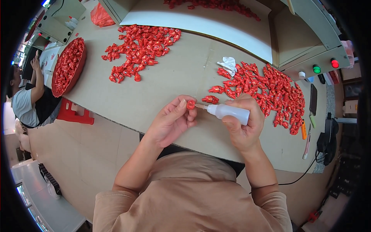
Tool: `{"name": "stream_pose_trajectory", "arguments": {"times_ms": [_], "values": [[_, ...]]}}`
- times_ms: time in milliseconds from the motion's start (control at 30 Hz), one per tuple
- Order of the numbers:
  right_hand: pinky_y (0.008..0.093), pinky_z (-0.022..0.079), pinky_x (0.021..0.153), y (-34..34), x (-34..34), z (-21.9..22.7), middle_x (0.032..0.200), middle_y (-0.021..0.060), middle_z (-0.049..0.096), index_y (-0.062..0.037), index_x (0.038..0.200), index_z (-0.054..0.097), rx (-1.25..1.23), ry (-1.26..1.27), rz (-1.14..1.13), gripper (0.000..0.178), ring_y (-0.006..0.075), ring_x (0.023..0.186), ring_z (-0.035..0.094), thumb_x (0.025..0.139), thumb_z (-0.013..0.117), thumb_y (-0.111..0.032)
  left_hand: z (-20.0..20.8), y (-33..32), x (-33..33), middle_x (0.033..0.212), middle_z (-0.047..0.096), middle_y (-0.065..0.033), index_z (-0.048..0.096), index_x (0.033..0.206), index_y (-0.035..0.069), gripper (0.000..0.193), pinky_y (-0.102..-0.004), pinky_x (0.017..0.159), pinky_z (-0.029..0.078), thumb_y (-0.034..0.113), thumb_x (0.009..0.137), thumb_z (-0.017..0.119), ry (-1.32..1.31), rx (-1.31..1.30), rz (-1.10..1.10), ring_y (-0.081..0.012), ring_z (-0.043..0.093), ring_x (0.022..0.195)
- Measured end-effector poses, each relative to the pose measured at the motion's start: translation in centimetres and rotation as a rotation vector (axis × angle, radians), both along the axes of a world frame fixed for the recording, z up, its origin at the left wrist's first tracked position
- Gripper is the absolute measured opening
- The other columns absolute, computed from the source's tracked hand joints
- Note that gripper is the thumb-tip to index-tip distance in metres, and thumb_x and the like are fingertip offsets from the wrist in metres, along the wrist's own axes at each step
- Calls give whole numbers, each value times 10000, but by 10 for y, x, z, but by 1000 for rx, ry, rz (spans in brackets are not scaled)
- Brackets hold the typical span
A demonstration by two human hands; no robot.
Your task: The person applies glue to small red plastic toy parts with a glue bottle.
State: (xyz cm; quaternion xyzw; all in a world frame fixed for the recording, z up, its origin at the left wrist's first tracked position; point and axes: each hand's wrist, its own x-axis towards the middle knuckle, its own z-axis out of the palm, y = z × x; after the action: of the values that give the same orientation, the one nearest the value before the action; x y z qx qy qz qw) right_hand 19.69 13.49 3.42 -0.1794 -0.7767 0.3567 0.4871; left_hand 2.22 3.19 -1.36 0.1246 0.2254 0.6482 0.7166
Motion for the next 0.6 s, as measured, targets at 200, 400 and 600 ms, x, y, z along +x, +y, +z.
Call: {"name": "stream_pose_trajectory", "arguments": {"times_ms": [200,400,600], "values": [[282,422,527,-1,1,1,750,92,632,-20,886,610,-5,-24,-26,361,183,609,554,713,827,-252,0,-1,1,882,595,-10,558,1102,74,228,-259,712,441,259,983,501,-4,-5,8,-84,533,774],[276,420,521,0,2,0,751,90,634,-21,884,611,10,-19,-33,353,178,603,553,714,826,-243,0,-1,1,898,605,-15,560,1098,76,220,-260,708,443,254,978,513,-3,-1,7,-83,537,775],[275,421,515,2,2,-1,763,94,644,-19,887,607,62,8,-29,358,180,595,550,694,836,-216,1,-1,2,935,605,-27,553,1107,83,198,-259,710,446,228,979,509,3,-11,31,-82,536,791]]}}
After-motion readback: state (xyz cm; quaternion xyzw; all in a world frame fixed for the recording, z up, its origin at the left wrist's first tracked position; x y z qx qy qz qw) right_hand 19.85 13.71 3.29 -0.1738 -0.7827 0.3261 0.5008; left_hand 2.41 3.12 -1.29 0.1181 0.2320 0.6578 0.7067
